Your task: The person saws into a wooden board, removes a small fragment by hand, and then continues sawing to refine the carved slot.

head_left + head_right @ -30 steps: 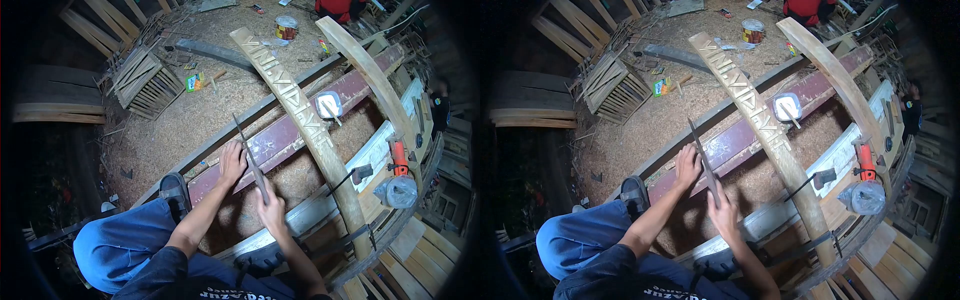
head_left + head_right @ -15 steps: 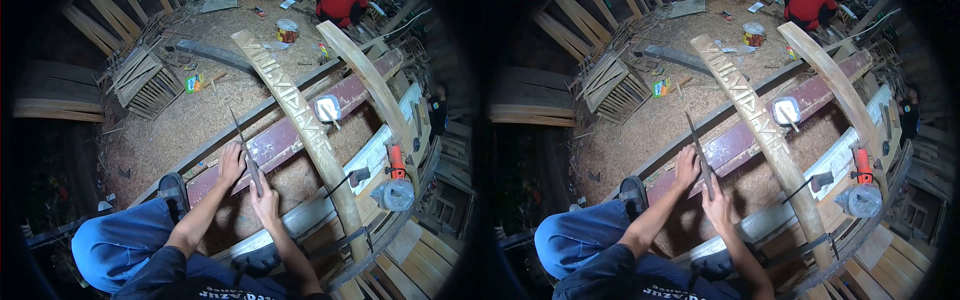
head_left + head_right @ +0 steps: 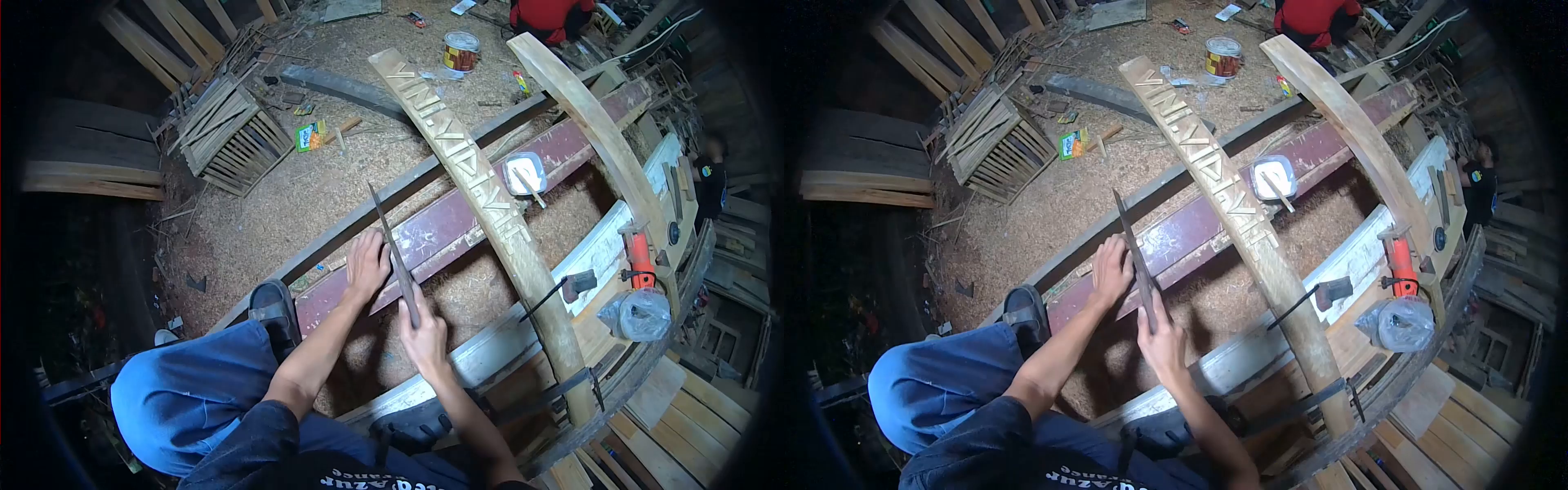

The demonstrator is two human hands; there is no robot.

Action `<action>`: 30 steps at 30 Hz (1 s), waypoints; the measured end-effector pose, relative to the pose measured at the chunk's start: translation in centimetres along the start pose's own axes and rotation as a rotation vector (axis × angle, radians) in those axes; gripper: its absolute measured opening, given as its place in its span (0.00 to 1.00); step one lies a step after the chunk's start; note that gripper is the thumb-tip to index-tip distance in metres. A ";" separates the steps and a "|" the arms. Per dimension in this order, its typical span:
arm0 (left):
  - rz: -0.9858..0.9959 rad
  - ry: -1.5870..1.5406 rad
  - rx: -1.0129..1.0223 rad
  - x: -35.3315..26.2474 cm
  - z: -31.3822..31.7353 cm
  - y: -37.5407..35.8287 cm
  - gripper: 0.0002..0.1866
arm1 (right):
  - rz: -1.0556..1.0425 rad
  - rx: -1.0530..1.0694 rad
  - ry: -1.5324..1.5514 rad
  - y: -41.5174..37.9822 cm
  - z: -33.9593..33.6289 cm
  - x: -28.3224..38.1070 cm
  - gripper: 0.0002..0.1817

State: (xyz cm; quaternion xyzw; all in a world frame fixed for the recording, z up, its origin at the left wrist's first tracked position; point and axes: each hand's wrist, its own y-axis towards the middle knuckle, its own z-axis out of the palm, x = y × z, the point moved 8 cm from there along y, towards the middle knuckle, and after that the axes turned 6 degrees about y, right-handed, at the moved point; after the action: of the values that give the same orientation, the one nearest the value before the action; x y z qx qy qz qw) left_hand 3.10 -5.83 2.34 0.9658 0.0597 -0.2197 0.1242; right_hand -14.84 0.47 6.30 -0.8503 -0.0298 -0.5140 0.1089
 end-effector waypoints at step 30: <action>-0.020 -0.022 0.050 -0.3 -0.1 0.3 0.08 | -0.014 -0.031 0.048 -1.1 -1.1 -0.6 0.26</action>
State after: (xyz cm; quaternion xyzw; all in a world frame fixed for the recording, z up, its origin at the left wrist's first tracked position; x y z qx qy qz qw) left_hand 2.91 -6.07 2.62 0.9655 0.0622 -0.2330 0.0983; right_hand -16.22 1.38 6.45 -0.8390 -0.0251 -0.5356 0.0926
